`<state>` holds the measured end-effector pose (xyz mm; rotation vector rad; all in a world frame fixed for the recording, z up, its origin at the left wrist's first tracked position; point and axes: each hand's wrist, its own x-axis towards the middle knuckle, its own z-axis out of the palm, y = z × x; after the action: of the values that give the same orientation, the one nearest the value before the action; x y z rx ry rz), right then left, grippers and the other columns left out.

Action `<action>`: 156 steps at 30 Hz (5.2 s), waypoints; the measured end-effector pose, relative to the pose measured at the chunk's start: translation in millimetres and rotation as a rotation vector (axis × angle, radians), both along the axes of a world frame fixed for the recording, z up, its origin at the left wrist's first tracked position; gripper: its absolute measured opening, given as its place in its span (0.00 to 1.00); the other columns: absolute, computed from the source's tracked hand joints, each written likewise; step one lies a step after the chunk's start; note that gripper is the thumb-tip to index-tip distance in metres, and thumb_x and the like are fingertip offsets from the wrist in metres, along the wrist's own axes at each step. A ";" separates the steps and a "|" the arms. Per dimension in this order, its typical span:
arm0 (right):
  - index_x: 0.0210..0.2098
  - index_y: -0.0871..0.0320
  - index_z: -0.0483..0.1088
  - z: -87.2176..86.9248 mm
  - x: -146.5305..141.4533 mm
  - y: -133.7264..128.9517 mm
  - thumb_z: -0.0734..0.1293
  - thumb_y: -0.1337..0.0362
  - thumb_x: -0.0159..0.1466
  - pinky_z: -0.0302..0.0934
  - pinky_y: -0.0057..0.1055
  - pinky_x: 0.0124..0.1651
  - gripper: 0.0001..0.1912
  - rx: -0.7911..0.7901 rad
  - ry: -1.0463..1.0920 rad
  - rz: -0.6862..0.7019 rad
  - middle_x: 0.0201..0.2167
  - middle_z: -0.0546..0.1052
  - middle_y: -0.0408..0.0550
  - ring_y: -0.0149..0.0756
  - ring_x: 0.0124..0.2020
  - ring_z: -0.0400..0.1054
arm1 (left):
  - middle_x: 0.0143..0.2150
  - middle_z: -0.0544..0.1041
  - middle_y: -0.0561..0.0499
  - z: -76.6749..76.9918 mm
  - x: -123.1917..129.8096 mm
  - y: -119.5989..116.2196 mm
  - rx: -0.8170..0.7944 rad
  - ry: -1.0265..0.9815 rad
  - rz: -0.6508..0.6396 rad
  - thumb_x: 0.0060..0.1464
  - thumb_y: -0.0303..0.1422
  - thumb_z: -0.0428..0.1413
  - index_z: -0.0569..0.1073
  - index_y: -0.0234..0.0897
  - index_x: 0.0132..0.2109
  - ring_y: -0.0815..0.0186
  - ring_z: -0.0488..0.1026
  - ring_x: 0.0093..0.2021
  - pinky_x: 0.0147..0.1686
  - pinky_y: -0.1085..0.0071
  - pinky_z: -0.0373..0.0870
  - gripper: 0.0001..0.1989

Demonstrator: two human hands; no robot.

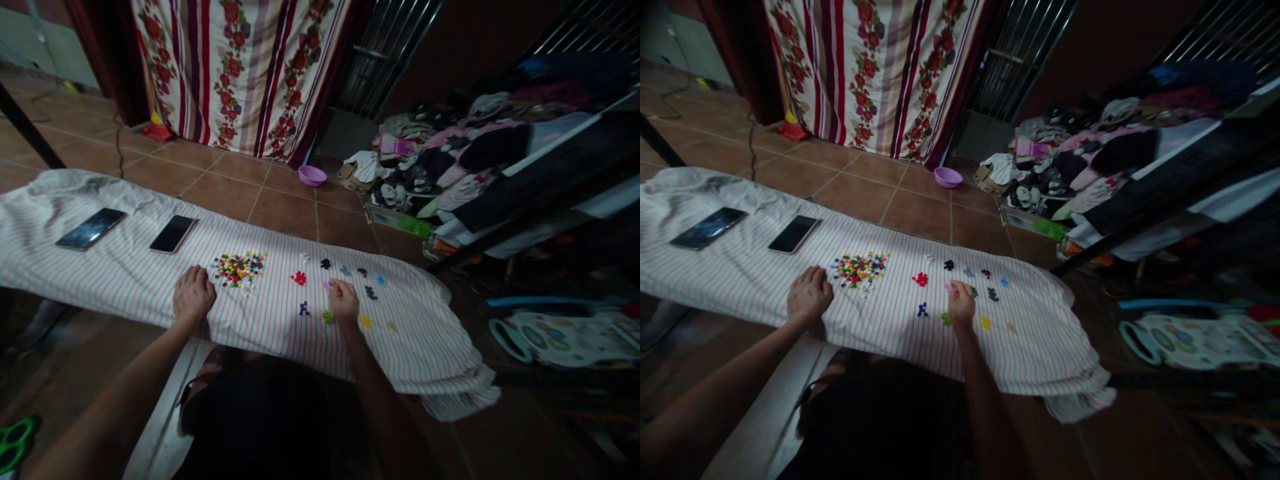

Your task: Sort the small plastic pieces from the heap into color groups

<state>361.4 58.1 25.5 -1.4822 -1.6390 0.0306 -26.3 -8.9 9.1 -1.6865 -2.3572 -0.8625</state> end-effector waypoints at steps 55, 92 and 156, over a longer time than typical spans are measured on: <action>0.40 0.52 0.71 -0.7 -197.5 -51.8 0.60 0.62 0.67 0.61 0.28 0.47 0.09 -0.348 -0.145 0.343 0.37 0.77 0.45 0.34 0.41 0.70 | 0.57 0.71 0.35 18.4 4.2 -5.4 -0.004 -0.048 -0.033 0.53 0.34 0.45 0.71 0.29 0.52 0.50 0.64 0.61 0.60 0.53 0.58 0.22; 0.43 0.59 0.74 3.9 24.0 -96.0 0.61 0.51 0.62 0.68 0.34 0.41 0.20 -0.179 0.419 -0.111 0.40 0.78 0.54 0.38 0.39 0.72 | 0.55 0.72 0.31 25.3 4.6 -6.4 -0.015 0.007 -0.059 0.55 0.31 0.46 0.72 0.26 0.51 0.46 0.67 0.58 0.55 0.49 0.65 0.20; 0.50 0.59 0.70 -21.7 -69.1 -75.9 0.65 0.70 0.58 0.66 0.36 0.44 0.19 -0.359 -0.034 0.020 0.40 0.71 0.52 0.36 0.35 0.68 | 0.58 0.71 0.33 22.9 6.3 -5.1 -0.028 -0.039 -0.017 0.52 0.32 0.46 0.71 0.27 0.53 0.49 0.64 0.61 0.60 0.53 0.59 0.23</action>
<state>292.3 -17.9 3.7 -1.7404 -1.7404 0.3281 -20.0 -14.0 32.0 -1.7176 -2.3951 -0.8766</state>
